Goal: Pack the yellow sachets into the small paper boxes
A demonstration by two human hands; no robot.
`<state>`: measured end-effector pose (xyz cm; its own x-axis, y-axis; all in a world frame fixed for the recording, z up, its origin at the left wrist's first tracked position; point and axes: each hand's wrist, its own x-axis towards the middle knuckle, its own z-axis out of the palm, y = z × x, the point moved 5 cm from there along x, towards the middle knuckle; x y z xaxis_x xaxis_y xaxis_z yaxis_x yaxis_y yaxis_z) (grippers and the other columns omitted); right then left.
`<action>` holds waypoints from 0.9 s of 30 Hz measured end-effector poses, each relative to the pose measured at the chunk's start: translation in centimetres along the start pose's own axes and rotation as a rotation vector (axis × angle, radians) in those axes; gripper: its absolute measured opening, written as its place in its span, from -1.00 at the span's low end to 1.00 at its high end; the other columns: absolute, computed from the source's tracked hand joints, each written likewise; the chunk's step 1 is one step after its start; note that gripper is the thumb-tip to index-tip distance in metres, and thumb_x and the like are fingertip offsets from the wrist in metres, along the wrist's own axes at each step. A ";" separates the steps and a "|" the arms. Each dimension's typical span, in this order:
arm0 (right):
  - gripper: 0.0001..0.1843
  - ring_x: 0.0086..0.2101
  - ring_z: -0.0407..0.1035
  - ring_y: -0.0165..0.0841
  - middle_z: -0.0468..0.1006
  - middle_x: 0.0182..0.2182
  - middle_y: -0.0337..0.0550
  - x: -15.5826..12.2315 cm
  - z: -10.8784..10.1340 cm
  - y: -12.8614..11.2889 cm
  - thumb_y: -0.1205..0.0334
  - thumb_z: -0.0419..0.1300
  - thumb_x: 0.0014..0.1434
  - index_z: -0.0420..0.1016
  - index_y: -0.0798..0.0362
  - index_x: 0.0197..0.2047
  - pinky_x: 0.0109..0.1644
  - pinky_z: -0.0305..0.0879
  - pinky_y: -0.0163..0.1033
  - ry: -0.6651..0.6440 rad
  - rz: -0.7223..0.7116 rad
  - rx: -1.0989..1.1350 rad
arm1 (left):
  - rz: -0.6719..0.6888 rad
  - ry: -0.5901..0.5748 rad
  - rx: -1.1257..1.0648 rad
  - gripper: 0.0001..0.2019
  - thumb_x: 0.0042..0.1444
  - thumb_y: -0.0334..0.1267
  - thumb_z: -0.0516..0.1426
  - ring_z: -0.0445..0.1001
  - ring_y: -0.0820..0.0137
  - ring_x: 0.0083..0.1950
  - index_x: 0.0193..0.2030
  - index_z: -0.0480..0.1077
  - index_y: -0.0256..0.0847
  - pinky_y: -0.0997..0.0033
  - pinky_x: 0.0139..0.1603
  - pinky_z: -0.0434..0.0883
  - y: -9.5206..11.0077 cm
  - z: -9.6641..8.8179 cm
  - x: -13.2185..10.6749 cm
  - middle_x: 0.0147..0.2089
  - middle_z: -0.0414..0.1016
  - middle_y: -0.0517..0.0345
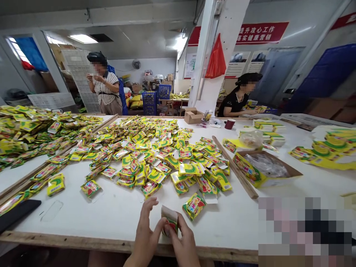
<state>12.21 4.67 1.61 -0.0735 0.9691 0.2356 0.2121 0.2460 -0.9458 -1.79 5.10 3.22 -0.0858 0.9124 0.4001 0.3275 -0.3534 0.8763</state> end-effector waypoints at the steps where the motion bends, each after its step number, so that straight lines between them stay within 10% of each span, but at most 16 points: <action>1: -0.68 -0.17 0.47 -0.26 0.53 -0.09 -0.02 0.0 0.1 0.3 0.11 0.09 0.26 0.37 0.07 0.02 -0.12 0.42 -0.26 -0.020 0.033 0.026 | -0.055 -0.055 -0.050 -0.70 0.15 -0.23 0.13 0.38 0.21 0.09 0.03 0.31 -0.16 0.17 0.09 0.36 -0.7 0.2 0.0 0.06 0.39 -0.05; 8: -0.57 -0.11 0.46 -0.27 0.48 -0.06 0.03 -0.5 -1.7 2.2 0.15 0.16 0.20 0.17 0.05 0.09 -0.08 0.43 -0.24 0.237 0.004 0.092 | -0.140 -0.202 -0.196 -0.77 0.21 -0.23 0.06 0.46 0.34 -0.08 0.00 0.32 -0.17 0.37 -0.06 0.41 -2.2 1.5 -0.2 -0.07 0.46 0.04; 18: -0.78 -0.11 0.42 -0.31 0.52 -0.15 -0.11 1.0 -2.1 0.1 0.20 0.04 0.29 0.47 0.01 -0.09 -0.04 0.34 -0.29 0.036 -0.112 -0.134 | -0.033 -0.269 -0.095 -0.79 0.23 -0.26 0.04 0.42 0.34 0.00 -0.03 0.40 -0.15 0.35 0.02 0.38 -1.7 1.0 0.2 -0.05 0.44 0.03; 27: -0.78 -0.20 0.45 -0.31 0.52 -0.20 -0.07 1.6 -2.3 0.6 0.21 0.08 0.26 0.34 0.07 -0.04 -0.11 0.39 -0.25 0.198 -0.100 -0.029 | -0.025 -0.175 -0.103 -0.78 0.26 -0.30 0.00 0.44 0.38 0.04 0.02 0.31 -0.15 0.36 0.08 0.40 -1.5 1.6 -0.1 0.01 0.41 0.04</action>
<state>14.50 6.37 1.97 0.0963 0.9242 0.3695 0.2412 0.3385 -0.9095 -0.73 5.89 1.42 0.0751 0.9398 0.3332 0.2290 -0.3415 0.9116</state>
